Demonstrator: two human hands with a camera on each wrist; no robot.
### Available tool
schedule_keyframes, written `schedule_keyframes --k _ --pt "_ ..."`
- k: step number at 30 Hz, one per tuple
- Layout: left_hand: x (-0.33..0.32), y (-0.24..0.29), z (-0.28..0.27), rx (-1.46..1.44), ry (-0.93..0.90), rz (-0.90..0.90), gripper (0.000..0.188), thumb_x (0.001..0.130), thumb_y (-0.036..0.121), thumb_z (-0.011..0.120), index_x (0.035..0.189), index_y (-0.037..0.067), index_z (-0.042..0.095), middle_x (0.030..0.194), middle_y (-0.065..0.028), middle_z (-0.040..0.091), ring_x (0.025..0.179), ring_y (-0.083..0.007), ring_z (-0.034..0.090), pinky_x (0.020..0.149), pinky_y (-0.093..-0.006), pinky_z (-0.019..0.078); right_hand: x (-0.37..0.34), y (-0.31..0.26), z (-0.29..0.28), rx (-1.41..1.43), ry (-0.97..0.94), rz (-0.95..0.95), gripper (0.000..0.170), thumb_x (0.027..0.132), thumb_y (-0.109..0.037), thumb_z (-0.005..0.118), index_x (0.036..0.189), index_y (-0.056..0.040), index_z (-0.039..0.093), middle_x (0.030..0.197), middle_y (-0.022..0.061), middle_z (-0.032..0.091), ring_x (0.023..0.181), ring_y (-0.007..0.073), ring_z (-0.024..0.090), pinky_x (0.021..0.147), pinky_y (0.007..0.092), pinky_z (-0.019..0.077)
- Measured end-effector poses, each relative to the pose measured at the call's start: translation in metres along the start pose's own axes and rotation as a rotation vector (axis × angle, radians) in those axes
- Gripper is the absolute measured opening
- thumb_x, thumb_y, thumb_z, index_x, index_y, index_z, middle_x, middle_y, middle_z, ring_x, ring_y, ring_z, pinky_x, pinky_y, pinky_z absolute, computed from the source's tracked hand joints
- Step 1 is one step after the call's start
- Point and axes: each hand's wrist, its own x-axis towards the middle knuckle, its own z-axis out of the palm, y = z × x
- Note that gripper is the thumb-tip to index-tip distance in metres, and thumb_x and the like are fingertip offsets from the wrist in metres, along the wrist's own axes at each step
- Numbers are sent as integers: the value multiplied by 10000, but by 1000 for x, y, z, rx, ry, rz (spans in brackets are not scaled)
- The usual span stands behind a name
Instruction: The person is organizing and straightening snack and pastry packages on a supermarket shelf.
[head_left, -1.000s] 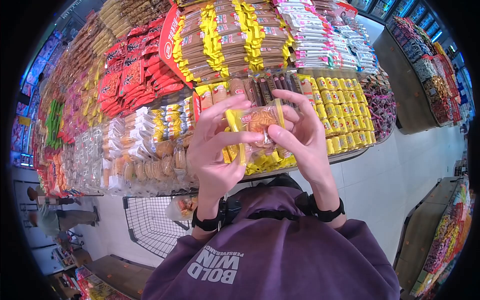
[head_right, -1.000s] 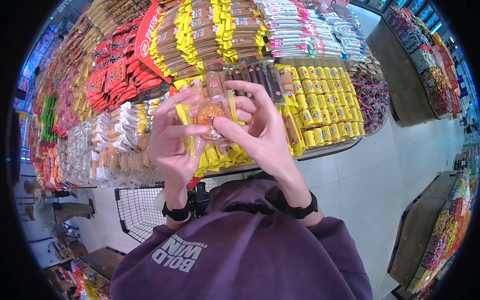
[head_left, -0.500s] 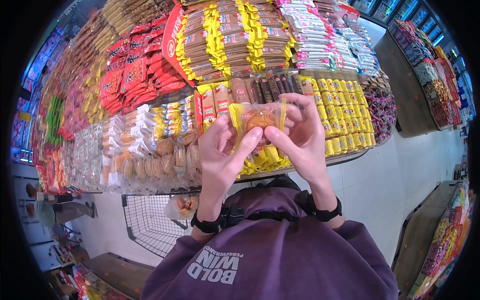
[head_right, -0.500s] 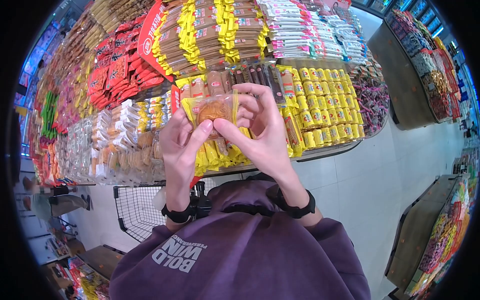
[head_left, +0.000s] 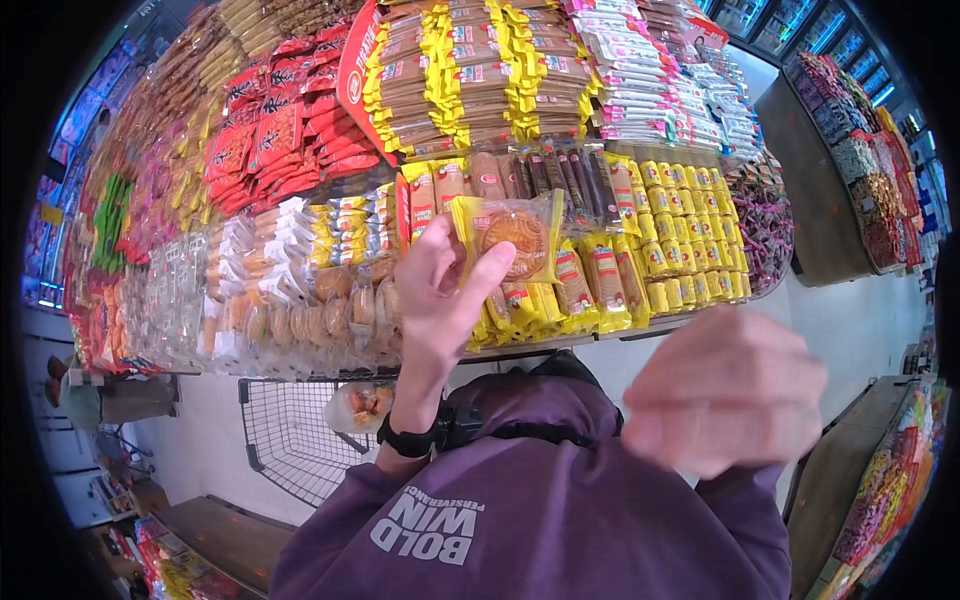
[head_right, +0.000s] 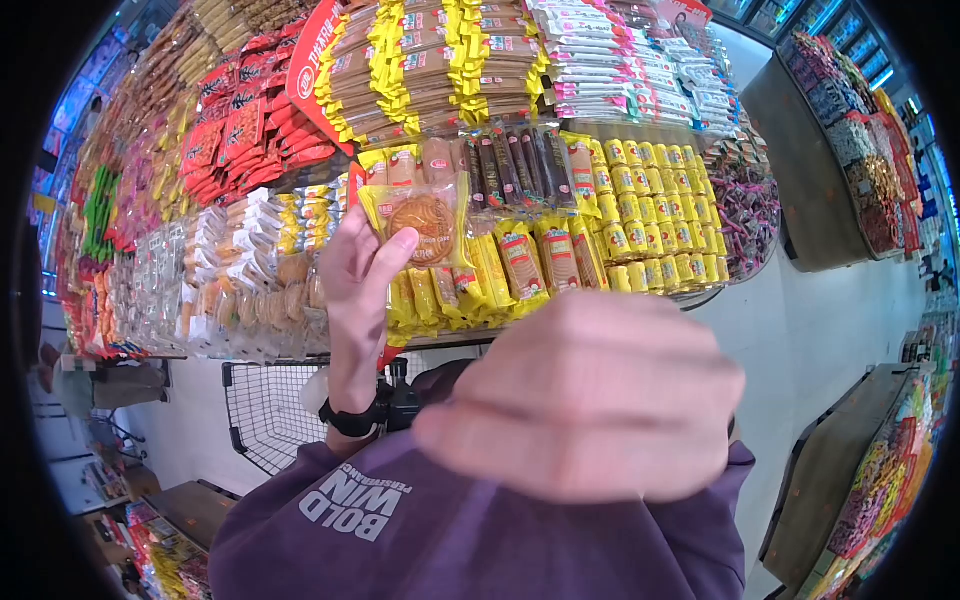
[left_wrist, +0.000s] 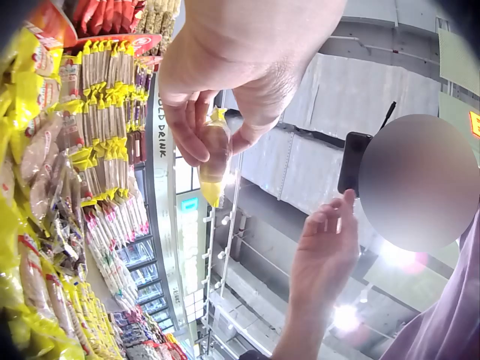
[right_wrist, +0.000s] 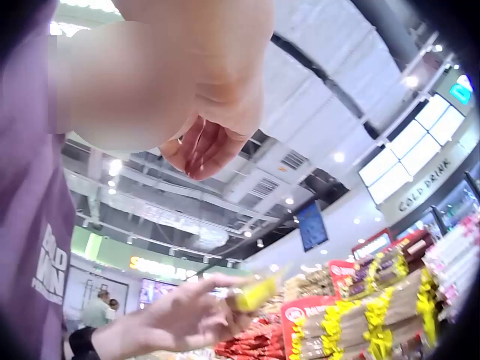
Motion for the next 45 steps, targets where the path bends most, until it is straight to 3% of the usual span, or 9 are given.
schedule_keyframes --k 6,8,22,24,25,31,34,39,45 --pt "-1 4 -2 92 23 14 342 875 0 686 1189 -49 559 995 -32 654 885 -49 585 812 -210 458 28 -79 0 38 -103 92 131 851 -111 633 952 -68 706 741 82 647 628 180 611 587 294 539" --pt "-2 7 -2 124 29 3 326 871 -5 684 1174 -45 571 970 -16 641 864 -41 575 799 -208 457 34 -93 2 56 -88 225 120 890 -134 613 883 -83 721 666 43 636 544 148 580 524 274 522" --pt "0 11 2 90 14 13 335 866 -37 676 1182 -43 564 1024 -56 651 960 -86 612 864 -238 475 18 -85 -6 39 10 150 189 950 -173 585 1122 -114 639 693 40 647 532 133 583 480 244 495" --pt "-1 12 0 138 -11 48 367 859 -45 687 1202 -47 557 1075 -77 647 1005 -106 614 893 -252 476 3 -53 2 53 128 -79 164 906 -127 617 1067 -103 628 701 40 647 543 129 599 473 227 473" --pt "-3 13 -1 175 -27 78 384 854 -50 693 1212 -48 554 1106 -88 641 1028 -118 612 906 -259 476 4 -43 2 -2 99 -57 102 853 -80 655 954 -81 642 709 44 650 556 131 617 480 227 464" --pt "0 10 -1 95 -143 296 448 818 -96 696 1240 -39 558 1212 -129 615 1097 -189 607 942 -305 479 -13 48 8 -405 43 96 535 677 -64 843 1156 -2 612 1033 148 698 933 270 653 801 355 500" --pt "2 13 0 230 -167 409 462 747 -157 658 1185 -19 610 1174 -139 638 1094 -233 625 942 -332 489 -21 53 17 -266 36 326 503 656 -64 840 1125 -29 661 1061 84 704 938 260 647 804 348 511" --pt "9 15 -1 348 -155 563 514 582 -198 572 1028 21 705 1091 -137 680 1078 -297 643 926 -365 510 -29 57 20 -295 -40 205 394 652 14 790 1030 -54 702 1072 80 704 919 253 644 790 340 519" --pt "12 16 -5 378 -178 627 529 551 -190 563 984 60 735 1089 -125 685 1083 -302 645 919 -375 521 -32 58 23 -317 -24 166 406 607 30 784 996 -52 702 1073 81 703 912 261 639 776 338 519"
